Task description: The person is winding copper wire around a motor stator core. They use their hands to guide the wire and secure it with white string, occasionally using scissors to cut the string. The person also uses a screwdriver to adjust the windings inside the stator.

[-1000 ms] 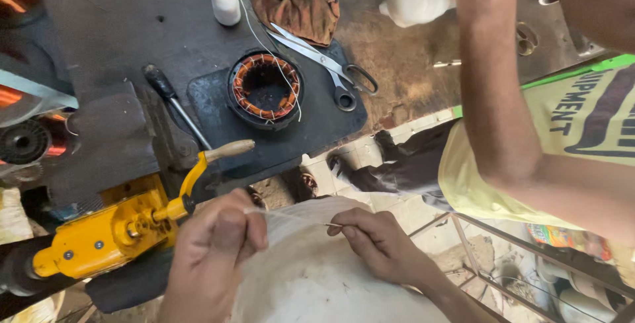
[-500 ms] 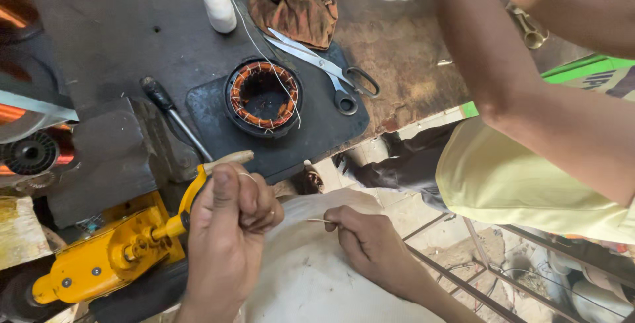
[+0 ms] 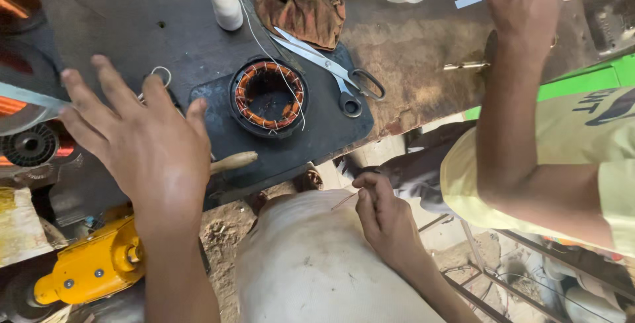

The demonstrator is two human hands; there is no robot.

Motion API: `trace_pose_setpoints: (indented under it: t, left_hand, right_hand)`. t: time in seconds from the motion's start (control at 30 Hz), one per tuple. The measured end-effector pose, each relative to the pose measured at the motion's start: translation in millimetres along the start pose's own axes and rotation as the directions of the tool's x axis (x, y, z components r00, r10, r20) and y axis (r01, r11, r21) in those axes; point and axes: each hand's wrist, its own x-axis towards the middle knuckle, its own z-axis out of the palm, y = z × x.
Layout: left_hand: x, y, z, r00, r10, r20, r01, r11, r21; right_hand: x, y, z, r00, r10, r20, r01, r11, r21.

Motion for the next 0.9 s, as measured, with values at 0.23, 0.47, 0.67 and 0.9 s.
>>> trace_pose_setpoints:
  t: [0.23,0.47,0.67,0.9]
  left_hand:
    - [-19.1,-14.7,22.4,0.998,-0.057,-0.041,0.053,0.994,-0.091]
    - [-64.1,37.9,-12.0,0.979,-0.001,0.204,0.146,0.702,-0.697]
    - [-113.2,89.7,35.1,0.948,0.068,0.311,0.302,0.117,-0.946]
    - [-81.8,82.6,15.9,0.877,-0.116,0.465,0.435,-0.219,-0.874]
  right_hand:
    - [12.4,-10.7,-7.8,0.984,-0.141,-0.107,0.148,0.987,0.058]
    - [21.9,-13.7,0.0,0.998,0.063,0.026,-0.066,0.813,0.579]
    - [18.5,-22.0,16.8,0.995,-0.009,0.103,-0.064,0.728,0.683]
    - [0.9,-2.5,27.8,0.964,0.001,0.264,-0.170,0.766,0.620]
